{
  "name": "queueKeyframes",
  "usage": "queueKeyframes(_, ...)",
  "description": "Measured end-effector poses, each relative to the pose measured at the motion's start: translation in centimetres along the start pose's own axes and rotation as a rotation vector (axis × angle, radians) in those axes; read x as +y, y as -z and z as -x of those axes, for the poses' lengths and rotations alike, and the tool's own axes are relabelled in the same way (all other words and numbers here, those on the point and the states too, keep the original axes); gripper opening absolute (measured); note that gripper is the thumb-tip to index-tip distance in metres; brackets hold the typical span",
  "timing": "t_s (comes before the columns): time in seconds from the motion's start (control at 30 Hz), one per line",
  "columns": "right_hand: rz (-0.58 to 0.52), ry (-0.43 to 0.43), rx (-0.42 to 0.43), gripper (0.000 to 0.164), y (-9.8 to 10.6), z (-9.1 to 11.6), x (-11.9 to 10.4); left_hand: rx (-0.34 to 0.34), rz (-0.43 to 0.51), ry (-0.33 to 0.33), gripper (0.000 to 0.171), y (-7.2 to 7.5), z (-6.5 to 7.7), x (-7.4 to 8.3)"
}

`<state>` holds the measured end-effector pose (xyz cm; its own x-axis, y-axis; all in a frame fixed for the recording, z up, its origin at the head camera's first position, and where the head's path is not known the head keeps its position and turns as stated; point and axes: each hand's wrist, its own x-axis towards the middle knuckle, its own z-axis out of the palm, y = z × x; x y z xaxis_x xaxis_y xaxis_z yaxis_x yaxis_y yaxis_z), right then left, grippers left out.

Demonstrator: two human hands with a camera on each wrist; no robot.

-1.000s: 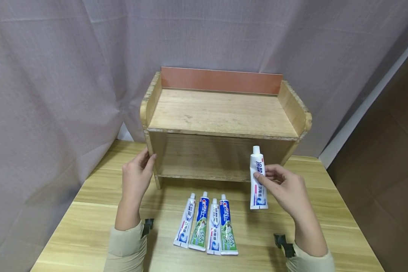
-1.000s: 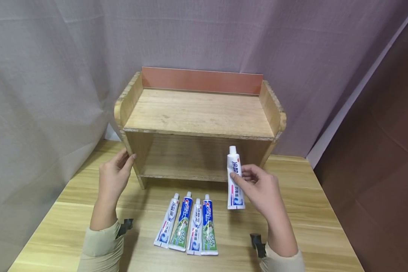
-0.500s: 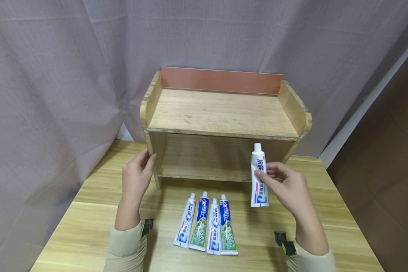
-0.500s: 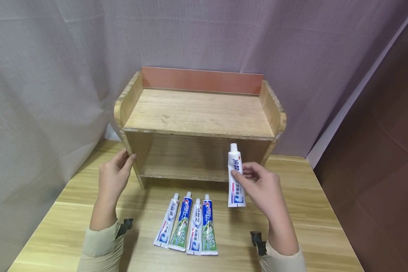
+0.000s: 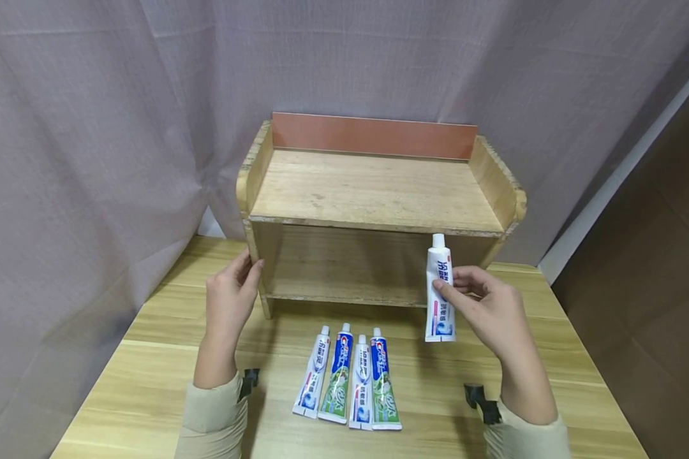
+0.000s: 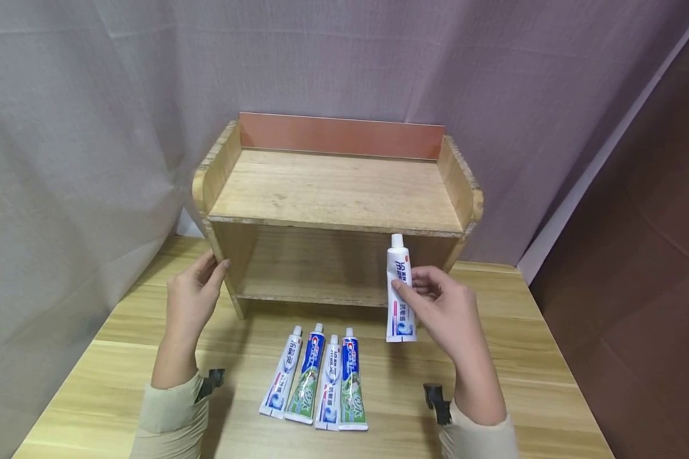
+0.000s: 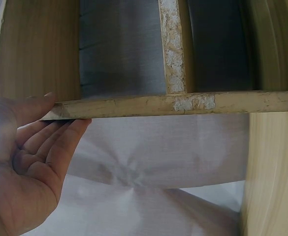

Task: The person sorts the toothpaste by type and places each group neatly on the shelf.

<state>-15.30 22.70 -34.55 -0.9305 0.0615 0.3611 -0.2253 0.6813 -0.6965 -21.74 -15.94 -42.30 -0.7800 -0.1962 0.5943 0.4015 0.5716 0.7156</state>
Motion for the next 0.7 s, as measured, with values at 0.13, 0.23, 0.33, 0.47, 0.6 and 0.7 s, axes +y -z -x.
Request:
queueKeyframes(0.13,0.001,0.011,0.011,0.03,0.2,-0.3,-0.3,0.001,-0.002,0.001,0.032,0.0,0.0,0.0)
queueKeyframes(0.23,-0.003,0.024,0.017,0.03,0.3,-0.5,-0.5,0.0,-0.002,0.002,0.032,0.0,0.0,-0.1)
queueKeyframes(0.33,-0.011,0.033,0.022,0.03,0.4,-0.7,-0.8,-0.001,0.001,0.0,0.032,0.0,0.0,-0.1)
queueKeyframes(0.47,-0.022,0.042,0.032,0.03,0.5,-1.0,-1.1,0.001,0.007,-0.004,0.032,-0.1,0.0,-0.1)
queueKeyframes(0.6,-0.026,0.048,0.041,0.03,0.7,-1.3,-1.3,0.001,0.007,-0.004,0.032,-0.1,0.0,-0.1)
queueKeyframes(0.7,-0.025,0.057,0.047,0.03,0.8,-1.4,-1.5,-0.002,0.004,-0.002,0.033,0.0,0.0,0.0)
